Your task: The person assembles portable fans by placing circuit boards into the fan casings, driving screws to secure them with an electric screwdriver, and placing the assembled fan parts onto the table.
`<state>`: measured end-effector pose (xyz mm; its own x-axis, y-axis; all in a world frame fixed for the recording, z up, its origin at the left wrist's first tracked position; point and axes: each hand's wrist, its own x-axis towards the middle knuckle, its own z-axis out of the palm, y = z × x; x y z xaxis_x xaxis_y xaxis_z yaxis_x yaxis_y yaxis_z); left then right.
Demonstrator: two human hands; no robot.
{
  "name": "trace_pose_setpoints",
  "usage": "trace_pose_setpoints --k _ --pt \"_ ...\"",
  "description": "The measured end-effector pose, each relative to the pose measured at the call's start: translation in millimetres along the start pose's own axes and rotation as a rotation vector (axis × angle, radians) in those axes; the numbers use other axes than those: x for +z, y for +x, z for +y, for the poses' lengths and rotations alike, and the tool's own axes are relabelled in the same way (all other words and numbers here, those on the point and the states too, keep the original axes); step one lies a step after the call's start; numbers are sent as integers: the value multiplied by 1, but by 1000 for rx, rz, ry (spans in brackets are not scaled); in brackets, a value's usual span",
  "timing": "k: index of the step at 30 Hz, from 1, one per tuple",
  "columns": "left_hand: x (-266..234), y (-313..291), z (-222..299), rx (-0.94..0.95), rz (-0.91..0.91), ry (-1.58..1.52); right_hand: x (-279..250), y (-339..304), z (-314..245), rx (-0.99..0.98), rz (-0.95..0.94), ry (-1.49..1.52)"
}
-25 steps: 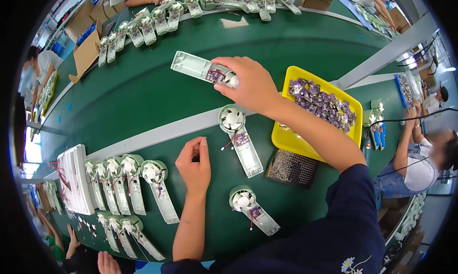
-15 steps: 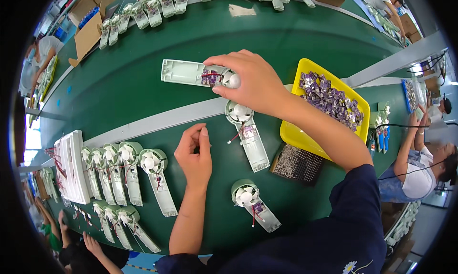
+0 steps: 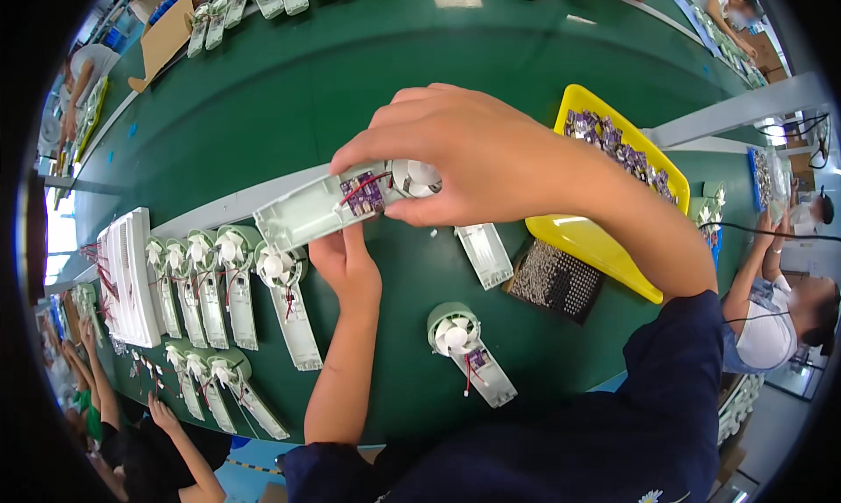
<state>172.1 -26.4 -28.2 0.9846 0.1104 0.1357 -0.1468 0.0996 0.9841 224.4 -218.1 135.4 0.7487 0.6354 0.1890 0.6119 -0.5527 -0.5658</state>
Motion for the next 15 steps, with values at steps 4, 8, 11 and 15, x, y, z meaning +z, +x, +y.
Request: trace_pose_setpoints --k 4,8,11,15 --pt "5 2 12 -9 -111 -235 -10 -7 -21 -82 -130 89" --pt "4 5 28 -54 -427 -293 -18 -19 -37 -169 -214 129" --pt "2 -5 63 -264 -585 -755 -23 -24 -56 -116 -255 133" --pt "-9 -15 82 -168 -593 -611 -17 -31 -64 -235 -165 169"
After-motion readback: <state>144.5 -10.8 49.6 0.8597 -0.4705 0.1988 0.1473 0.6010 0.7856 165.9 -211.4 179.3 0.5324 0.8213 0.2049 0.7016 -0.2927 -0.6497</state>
